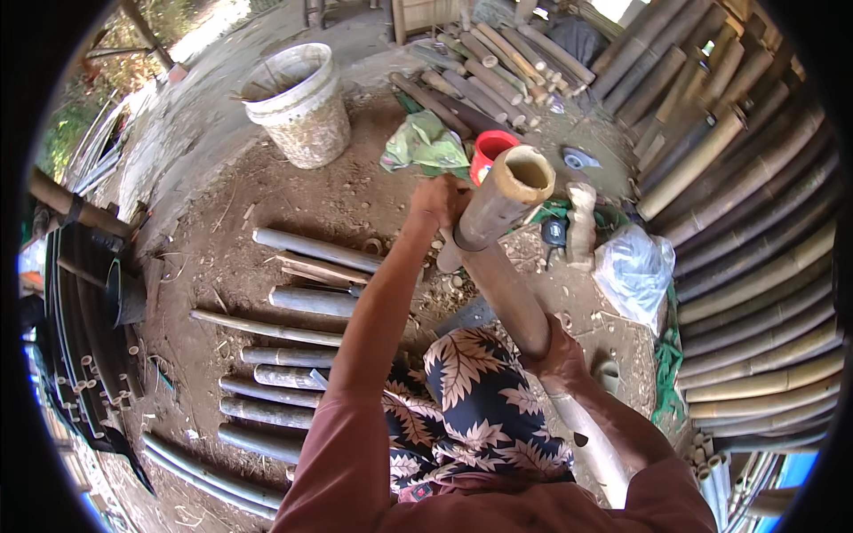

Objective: The person processes bamboo stalks by carving out notches with a knife, fitting smaller segments into them, and scraping the exterior of a long stalk with a blade.

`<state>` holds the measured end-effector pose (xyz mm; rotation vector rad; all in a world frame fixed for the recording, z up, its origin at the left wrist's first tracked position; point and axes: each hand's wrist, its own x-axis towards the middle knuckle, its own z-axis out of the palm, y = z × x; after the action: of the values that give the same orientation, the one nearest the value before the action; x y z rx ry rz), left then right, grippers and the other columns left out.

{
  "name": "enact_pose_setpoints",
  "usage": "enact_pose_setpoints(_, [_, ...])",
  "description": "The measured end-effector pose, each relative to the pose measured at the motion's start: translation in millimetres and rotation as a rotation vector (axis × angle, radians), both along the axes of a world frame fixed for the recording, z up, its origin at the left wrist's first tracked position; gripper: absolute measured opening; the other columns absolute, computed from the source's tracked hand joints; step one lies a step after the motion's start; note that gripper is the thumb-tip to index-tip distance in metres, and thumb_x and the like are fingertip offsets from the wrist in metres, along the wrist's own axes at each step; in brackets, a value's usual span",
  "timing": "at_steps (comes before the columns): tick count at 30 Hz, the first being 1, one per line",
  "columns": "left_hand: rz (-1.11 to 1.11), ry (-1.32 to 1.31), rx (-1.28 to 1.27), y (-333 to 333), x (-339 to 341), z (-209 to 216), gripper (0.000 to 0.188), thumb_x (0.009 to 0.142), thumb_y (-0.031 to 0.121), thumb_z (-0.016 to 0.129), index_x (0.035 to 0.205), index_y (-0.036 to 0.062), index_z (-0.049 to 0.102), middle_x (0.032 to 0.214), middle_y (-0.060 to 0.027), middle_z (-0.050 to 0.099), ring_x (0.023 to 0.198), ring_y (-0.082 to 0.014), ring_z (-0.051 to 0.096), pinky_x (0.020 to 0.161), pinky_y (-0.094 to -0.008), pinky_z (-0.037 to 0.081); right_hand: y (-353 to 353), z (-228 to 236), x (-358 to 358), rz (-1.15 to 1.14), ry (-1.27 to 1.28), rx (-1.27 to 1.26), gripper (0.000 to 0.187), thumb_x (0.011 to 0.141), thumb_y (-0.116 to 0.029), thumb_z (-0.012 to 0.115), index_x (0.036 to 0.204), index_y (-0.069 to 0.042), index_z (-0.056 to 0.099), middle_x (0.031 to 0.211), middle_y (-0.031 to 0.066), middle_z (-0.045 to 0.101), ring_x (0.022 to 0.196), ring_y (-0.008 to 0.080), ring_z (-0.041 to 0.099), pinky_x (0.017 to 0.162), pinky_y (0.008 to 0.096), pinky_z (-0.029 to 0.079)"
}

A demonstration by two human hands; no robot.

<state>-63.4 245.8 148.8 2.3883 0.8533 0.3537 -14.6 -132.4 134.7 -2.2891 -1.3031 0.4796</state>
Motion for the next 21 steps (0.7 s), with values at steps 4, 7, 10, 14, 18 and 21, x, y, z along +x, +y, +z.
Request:
enact_pose_setpoints(4, [-0.077, 0.068, -0.05, 23, 8, -18, 0.033, 0.085, 0.044, 0.061, 0.095, 0.0154, 0.074, 0.099, -0.0183, 0.071, 0.095, -0.0405, 0.067, 0.081, -0.0484, 0.054, 27, -15, 8, -0.008, 0.108, -0.046, 0.088, 0.069, -0.034, 0.081, 0.138, 0.0, 0.037, 0.104, 0.0271, 0.067, 0.084, 0.0392, 0.071, 0.073, 0.0458, 0.062])
enact_pose_setpoints(7, [-0.125, -0.057, -0.025, 24, 1, -23, 0.032, 0.087, 0.042, 0.059, 0.096, 0.0146, 0.073, 0.098, -0.0182, 0.071, 0.094, -0.0405, 0.066, 0.081, -0.0482, 0.053, 32, 21, -4, -0.111, 0.132, -0.297, 0.085, 0.07, -0.036, 0.079, 0.138, -0.006, 0.039, 0.112, 0.0266, 0.066, 0.095, 0.0405, 0.069, 0.08, 0.0492, 0.058])
enact_pose_setpoints(10, [-0.105, -0.103, -0.064, -1, 3, -22, 0.032, 0.087, 0.04, 0.059, 0.098, 0.0134, 0.073, 0.101, -0.0185, 0.07, 0.096, -0.04, 0.066, 0.083, -0.0473, 0.053, 23, 28, -4, -0.162, 0.149, -0.323, 0.09, 0.069, -0.033, 0.081, 0.142, -0.004, 0.037, 0.11, 0.0266, 0.067, 0.095, 0.0409, 0.069, 0.087, 0.0462, 0.058])
enact_pose_setpoints(14, [-0.039, -0.122, -0.041, 11, -29, -34, 0.038, 0.088, 0.042, 0.062, 0.101, 0.008, 0.071, 0.118, -0.0223, 0.064, 0.104, -0.0404, 0.064, 0.09, -0.0457, 0.051, 41, 0, -16, -0.08, 0.137, -0.239, 0.088, 0.066, -0.035, 0.082, 0.139, -0.01, 0.04, 0.111, 0.0259, 0.066, 0.094, 0.0427, 0.069, 0.083, 0.0485, 0.057])
enact_pose_setpoints(18, [-0.091, -0.569, -0.2, -2, -22, 59, 0.053, 0.093, 0.051, 0.059, 0.114, 0.0031, 0.069, 0.117, -0.0223, 0.066, 0.11, -0.0366, 0.063, 0.096, -0.0401, 0.049, 22, 6, -4, -0.074, 0.108, -0.16, 0.091, 0.066, -0.035, 0.082, 0.141, -0.01, 0.037, 0.111, 0.0259, 0.066, 0.095, 0.0422, 0.069, 0.084, 0.0481, 0.057])
enact_pose_setpoints(21, [-0.222, -0.739, -0.953, -11, -26, 113, 0.065, 0.098, 0.058, 0.05, 0.123, 0.0003, 0.066, 0.121, -0.0122, 0.068, 0.113, -0.0209, 0.061, 0.101, -0.0335, 0.045, 30, -15, -12, -0.1, 0.133, -0.346, 0.096, 0.066, -0.034, 0.084, 0.145, -0.01, 0.035, 0.114, 0.0253, 0.066, 0.095, 0.0401, 0.069, 0.087, 0.0452, 0.056])
